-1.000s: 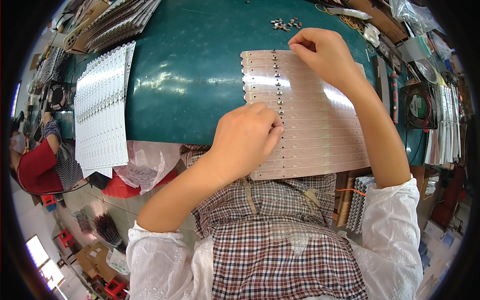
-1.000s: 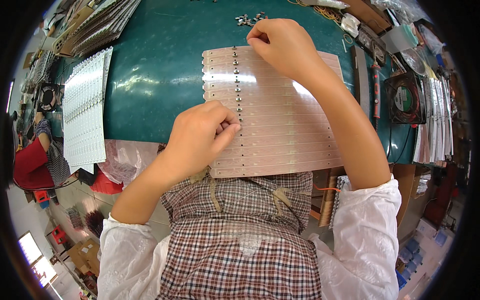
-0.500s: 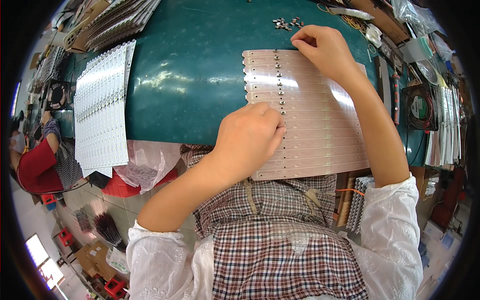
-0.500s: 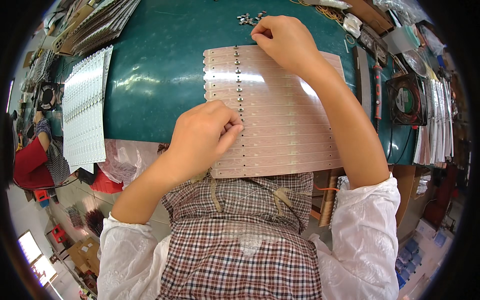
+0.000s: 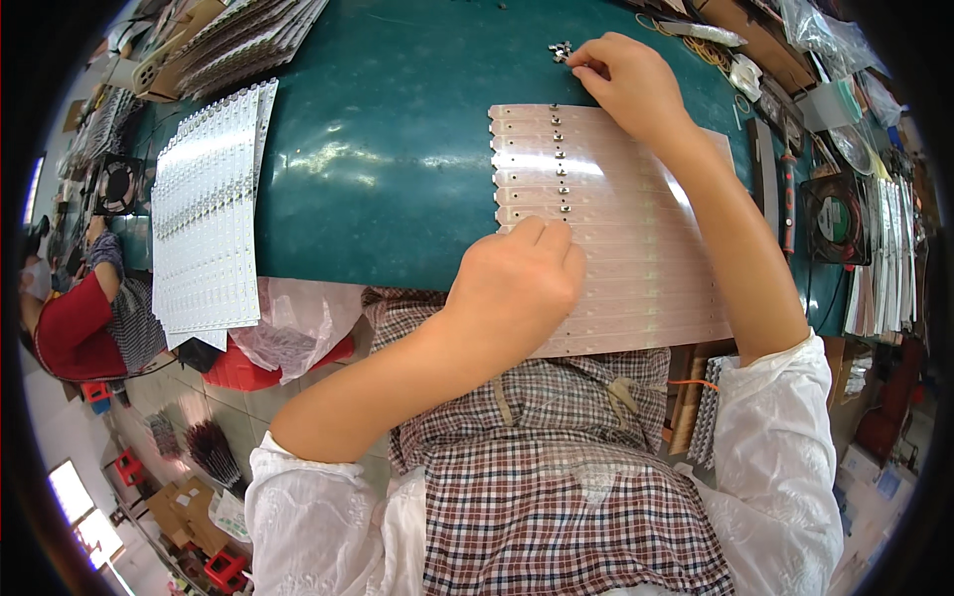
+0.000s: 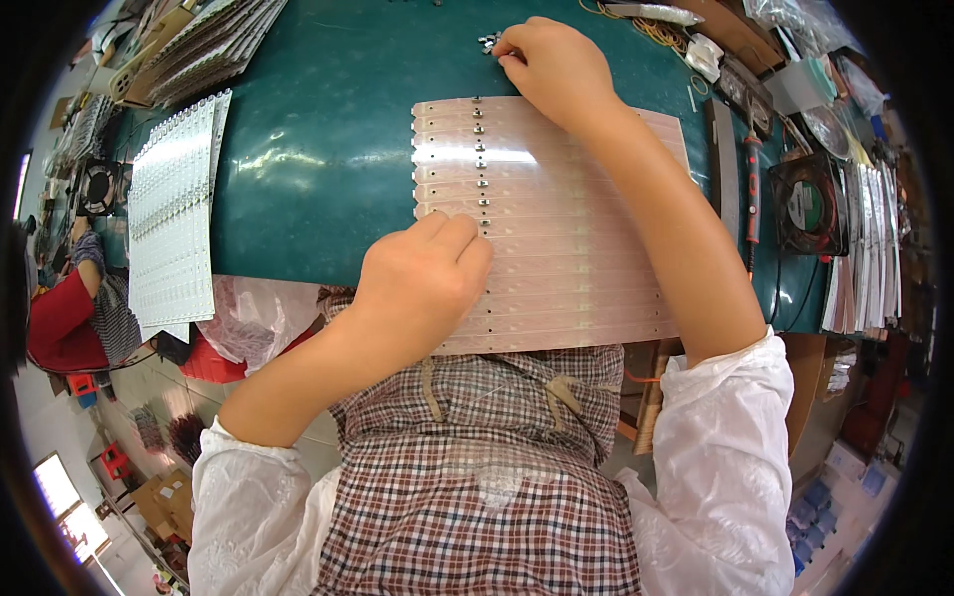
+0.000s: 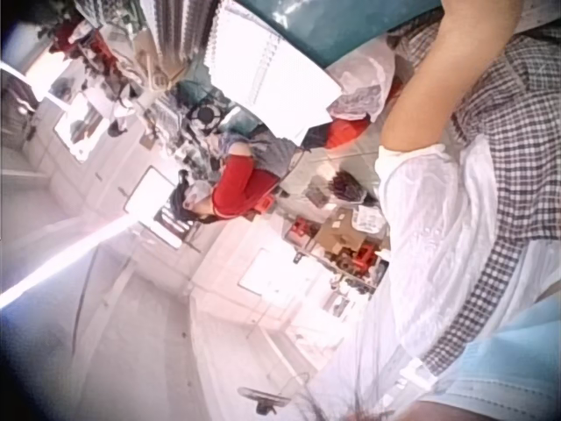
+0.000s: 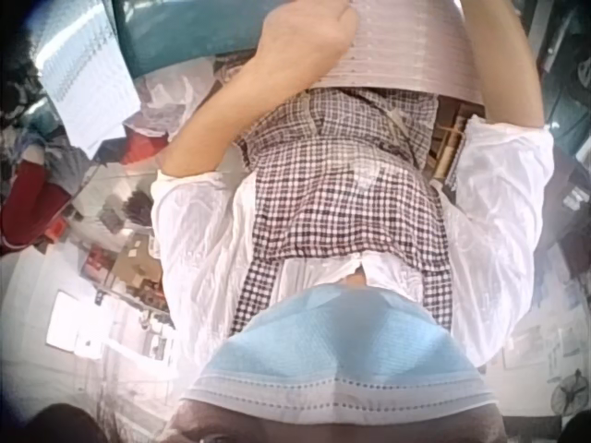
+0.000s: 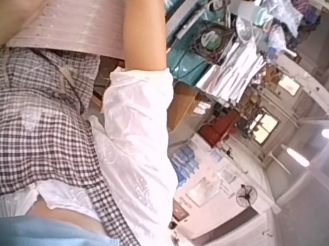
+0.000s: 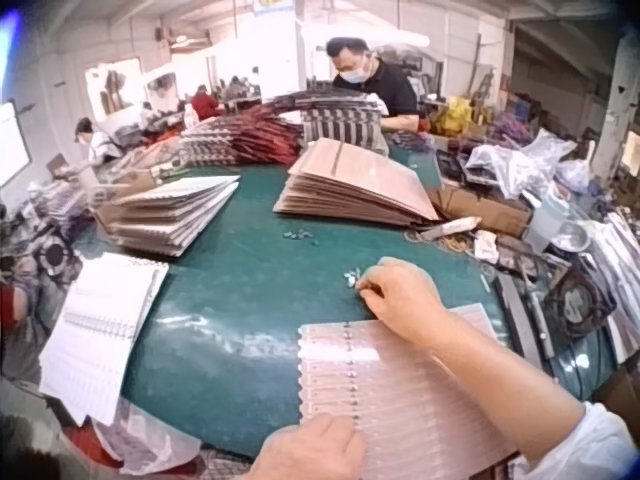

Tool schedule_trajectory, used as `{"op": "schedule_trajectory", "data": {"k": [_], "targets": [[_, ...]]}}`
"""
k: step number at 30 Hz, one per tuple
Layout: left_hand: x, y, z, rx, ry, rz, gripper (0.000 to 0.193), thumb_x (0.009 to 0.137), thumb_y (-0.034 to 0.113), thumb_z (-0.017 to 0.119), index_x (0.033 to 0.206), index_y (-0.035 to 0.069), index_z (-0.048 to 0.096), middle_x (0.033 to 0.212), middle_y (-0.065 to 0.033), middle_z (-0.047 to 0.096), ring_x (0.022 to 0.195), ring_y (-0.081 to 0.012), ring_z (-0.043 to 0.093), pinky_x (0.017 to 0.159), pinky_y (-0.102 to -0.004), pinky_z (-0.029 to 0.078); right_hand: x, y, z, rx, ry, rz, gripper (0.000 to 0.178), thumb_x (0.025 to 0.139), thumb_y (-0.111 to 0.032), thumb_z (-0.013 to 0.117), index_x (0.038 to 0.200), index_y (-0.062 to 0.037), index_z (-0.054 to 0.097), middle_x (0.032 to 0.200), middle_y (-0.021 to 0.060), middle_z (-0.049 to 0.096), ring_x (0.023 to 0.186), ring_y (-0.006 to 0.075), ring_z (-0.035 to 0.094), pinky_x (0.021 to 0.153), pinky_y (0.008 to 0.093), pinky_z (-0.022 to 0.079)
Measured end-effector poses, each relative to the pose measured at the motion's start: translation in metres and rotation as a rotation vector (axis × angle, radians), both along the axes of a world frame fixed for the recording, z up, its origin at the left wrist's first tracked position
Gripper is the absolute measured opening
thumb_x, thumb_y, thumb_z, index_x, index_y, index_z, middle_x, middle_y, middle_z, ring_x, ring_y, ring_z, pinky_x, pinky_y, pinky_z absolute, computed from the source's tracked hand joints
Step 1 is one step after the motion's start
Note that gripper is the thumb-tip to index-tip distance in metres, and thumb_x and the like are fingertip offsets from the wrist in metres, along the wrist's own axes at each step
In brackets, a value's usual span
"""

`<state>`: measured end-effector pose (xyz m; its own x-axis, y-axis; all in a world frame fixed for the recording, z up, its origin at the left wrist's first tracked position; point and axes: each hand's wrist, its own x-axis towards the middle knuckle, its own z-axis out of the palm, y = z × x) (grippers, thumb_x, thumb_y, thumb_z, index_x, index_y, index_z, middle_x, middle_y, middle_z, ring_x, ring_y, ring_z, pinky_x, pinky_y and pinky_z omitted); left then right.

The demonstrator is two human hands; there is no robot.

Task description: The person places small components onto a flexible circuit board strip by hand.

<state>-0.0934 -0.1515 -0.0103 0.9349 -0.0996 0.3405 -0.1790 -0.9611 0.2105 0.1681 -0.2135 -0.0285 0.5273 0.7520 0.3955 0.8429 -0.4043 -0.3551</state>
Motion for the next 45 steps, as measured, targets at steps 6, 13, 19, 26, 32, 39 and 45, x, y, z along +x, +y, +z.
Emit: {"op": "schedule_trajectory", "data": {"k": [6, 13, 19, 26, 32, 39, 45], "targets": [[-0.002, 0.005, -0.005, -0.153, -0.067, 0.031, 0.013, 0.073, 0.010, 0.077, 0.080, 0.009, 0.067, 0.078, -0.0046, 0.060, 0.073, -0.0223, 0.064, 0.060, -0.0345, 0.053, 0.009, 0.029, -0.008, -0.047, -0.254, 0.059, 0.014, 0.095, -0.017, 0.063, 0.102, -0.0116, 0.074, 0.095, 0.0046, 0.064, 0.094, 0.0270, 0.065, 0.081, 0.0394, 0.053], [0.031, 0.049, 0.027, -0.476, 0.036, 0.111, 0.010, 0.084, 0.013, 0.076, 0.088, 0.005, 0.074, 0.083, -0.0080, 0.070, 0.072, -0.0250, 0.067, 0.066, -0.0342, 0.054, 0.023, 0.012, 0.007, 0.173, 0.007, 0.039, 0.019, 0.098, -0.020, 0.063, 0.105, -0.0045, 0.070, 0.096, 0.0063, 0.069, 0.090, 0.0194, 0.066, 0.081, 0.0333, 0.052], [0.127, 0.106, -0.007, -0.295, -0.064, 0.298, 0.019, 0.089, 0.024, 0.070, 0.096, 0.008, 0.078, 0.088, -0.0080, 0.074, 0.082, -0.0255, 0.071, 0.076, -0.0370, 0.055, -0.051, -0.049, 0.046, 0.123, 0.566, 0.018, 0.017, 0.095, -0.016, 0.067, 0.095, 0.0010, 0.070, 0.086, 0.0053, 0.069, 0.077, 0.0100, 0.062, 0.073, 0.0274, 0.051], [0.188, 0.115, -0.038, -0.137, -0.229, 0.306, 0.016, 0.084, 0.023, 0.071, 0.090, 0.011, 0.078, 0.087, -0.0099, 0.073, 0.083, -0.0307, 0.070, 0.075, -0.0426, 0.056, -0.130, -0.105, 0.049, -0.040, 0.742, 0.052, 0.012, 0.091, -0.010, 0.071, 0.093, 0.0014, 0.067, 0.083, 0.0050, 0.066, 0.073, 0.0120, 0.061, 0.067, 0.0286, 0.050], [0.193, 0.115, -0.035, -0.126, -0.238, 0.345, 0.015, 0.083, 0.023, 0.071, 0.085, 0.009, 0.076, 0.086, -0.0128, 0.070, 0.082, -0.0347, 0.069, 0.075, -0.0460, 0.055, -0.160, -0.106, 0.032, -0.054, 0.562, 0.240, 0.007, 0.089, -0.007, 0.070, 0.090, -0.0018, 0.065, 0.084, 0.0113, 0.063, 0.075, 0.0298, 0.065, 0.066, 0.0393, 0.052], [0.156, 0.108, -0.013, -0.432, -0.186, 0.413, 0.018, 0.081, 0.023, 0.072, 0.083, 0.006, 0.073, 0.082, -0.0165, 0.073, 0.079, -0.0350, 0.071, 0.074, -0.0430, 0.056, -0.160, -0.103, 0.021, -0.028, 0.479, 0.225, 0.007, 0.089, -0.008, 0.069, 0.089, -0.0026, 0.064, 0.083, 0.0122, 0.063, 0.077, 0.0330, 0.064, 0.067, 0.0418, 0.051], [0.105, 0.116, -0.004, -0.650, 0.000, 0.398, 0.020, 0.088, 0.018, 0.072, 0.101, 0.003, 0.077, 0.082, -0.0031, 0.073, 0.073, -0.0110, 0.066, 0.069, -0.0267, 0.053, -0.161, -0.102, 0.024, -0.061, 0.443, 0.233, 0.007, 0.089, -0.008, 0.068, 0.089, -0.0022, 0.064, 0.084, 0.0129, 0.063, 0.078, 0.0343, 0.065, 0.068, 0.0433, 0.052]]}}
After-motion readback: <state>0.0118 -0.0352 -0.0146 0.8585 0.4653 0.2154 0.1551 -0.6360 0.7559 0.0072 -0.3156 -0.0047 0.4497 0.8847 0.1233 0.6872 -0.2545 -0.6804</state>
